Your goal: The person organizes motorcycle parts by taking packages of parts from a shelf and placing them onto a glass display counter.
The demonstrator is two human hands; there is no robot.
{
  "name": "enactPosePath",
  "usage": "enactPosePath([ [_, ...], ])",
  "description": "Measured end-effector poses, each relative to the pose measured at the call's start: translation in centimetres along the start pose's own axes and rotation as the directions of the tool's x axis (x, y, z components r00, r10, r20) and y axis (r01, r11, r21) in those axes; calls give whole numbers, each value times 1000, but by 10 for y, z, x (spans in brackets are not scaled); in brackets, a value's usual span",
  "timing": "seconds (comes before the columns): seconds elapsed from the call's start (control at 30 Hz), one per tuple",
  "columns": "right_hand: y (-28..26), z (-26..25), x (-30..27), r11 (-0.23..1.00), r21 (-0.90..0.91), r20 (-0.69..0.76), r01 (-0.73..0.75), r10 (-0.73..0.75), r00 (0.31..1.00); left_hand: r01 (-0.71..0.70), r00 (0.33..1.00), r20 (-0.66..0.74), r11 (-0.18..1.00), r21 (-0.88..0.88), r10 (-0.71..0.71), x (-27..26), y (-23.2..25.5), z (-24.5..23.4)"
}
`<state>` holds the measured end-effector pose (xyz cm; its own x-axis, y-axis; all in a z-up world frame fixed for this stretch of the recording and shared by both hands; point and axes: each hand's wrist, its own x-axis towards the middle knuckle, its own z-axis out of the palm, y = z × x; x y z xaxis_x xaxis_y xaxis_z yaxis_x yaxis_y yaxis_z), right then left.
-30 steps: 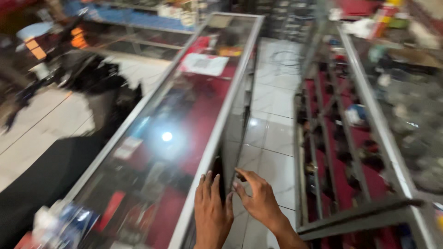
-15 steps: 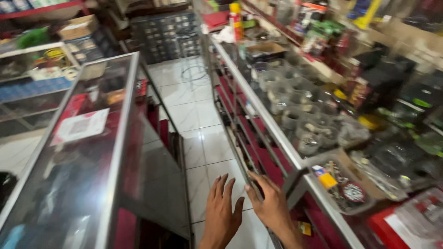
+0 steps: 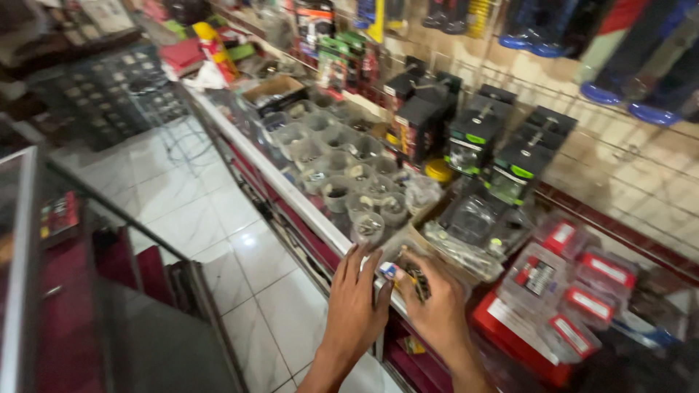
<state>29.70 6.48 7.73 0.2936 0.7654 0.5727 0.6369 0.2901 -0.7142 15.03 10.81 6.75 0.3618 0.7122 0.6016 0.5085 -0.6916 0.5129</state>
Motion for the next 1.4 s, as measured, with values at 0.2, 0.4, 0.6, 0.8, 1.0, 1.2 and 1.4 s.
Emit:
enactPosePath([
  [0.2, 18, -32, 11, 992, -99, -201, -80, 59, 978, -113, 991, 55, 978, -174, 124, 47, 28, 24],
  [0.4, 41, -70, 54, 957, -225, -434, -186, 73, 898, -324, 942, -46, 860, -395, 333, 114, 61, 39],
  [0.6, 71, -87, 91, 902, -380, -458, -205, 9, 889, -338, 940, -184, 707, -621, 289, 191, 96, 73],
  [0.8, 86, -79, 113, 920, -333, -486, -206, 20, 874, -173, 978, -41, 678, -715, 206, 223, 94, 103],
  [1.0, 92, -62, 121, 915, -194, -564, -354, 191, 804, -185, 975, -43, 686, -704, 219, 227, 85, 112],
  [1.2, 83, -64, 112, 974, -91, -544, -209, 127, 830, -1, 984, 128, 735, -678, 120, 234, 87, 91],
  [1.4, 58, -66, 94, 942, 202, -484, -267, 333, 810, -108, 989, 25, 832, -544, 144, 229, 88, 91],
])
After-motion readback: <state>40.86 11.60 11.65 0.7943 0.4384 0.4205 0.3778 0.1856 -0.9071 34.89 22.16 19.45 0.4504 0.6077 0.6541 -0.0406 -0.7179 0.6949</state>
